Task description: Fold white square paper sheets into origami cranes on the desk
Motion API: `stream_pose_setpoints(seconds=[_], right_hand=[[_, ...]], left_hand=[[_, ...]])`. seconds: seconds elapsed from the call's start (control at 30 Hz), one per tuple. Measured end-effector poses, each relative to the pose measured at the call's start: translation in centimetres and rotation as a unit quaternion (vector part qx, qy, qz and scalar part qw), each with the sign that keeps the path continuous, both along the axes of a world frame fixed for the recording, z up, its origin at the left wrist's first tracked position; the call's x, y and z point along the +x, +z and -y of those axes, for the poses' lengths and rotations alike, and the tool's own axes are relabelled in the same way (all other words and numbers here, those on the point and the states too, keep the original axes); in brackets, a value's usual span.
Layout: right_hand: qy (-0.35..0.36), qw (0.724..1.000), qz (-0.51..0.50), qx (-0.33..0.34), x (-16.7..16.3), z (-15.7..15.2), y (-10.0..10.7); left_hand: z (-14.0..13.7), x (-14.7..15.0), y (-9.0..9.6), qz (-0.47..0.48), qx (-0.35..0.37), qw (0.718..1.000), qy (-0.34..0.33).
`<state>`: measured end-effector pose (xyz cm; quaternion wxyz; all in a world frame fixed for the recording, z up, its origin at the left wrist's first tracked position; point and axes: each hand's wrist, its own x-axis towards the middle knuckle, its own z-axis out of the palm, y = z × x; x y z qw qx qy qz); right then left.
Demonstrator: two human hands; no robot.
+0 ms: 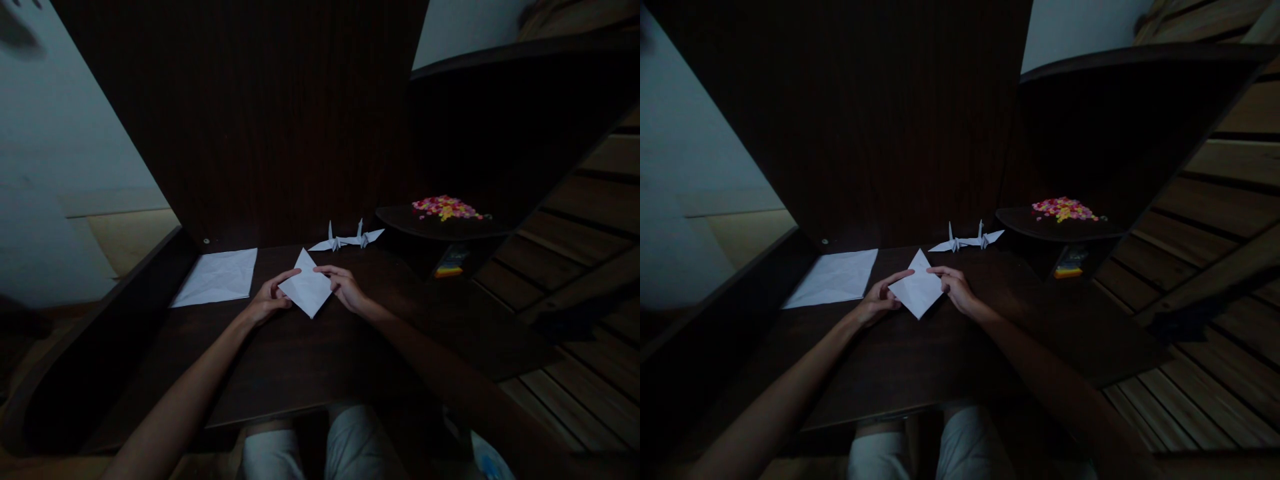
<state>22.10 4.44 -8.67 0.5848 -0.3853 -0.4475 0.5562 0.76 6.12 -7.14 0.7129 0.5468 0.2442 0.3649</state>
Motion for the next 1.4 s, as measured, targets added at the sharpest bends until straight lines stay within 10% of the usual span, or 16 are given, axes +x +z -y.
stream_pose_setpoints(seconds=[0.57, 1.4], right_hand=[[0.131, 0.991, -0.028, -0.013, -0.08, 0.88, 0.57], [0.096, 0.994, -0.036, -0.026, -0.17, 0.60, 0.49]], left_hand=[[0.24, 0.44, 0.57, 0.014, -0.030, 0.997, 0.076], [0.12, 0.28, 0.25, 0.025, -0.024, 0.997, 0.073]])
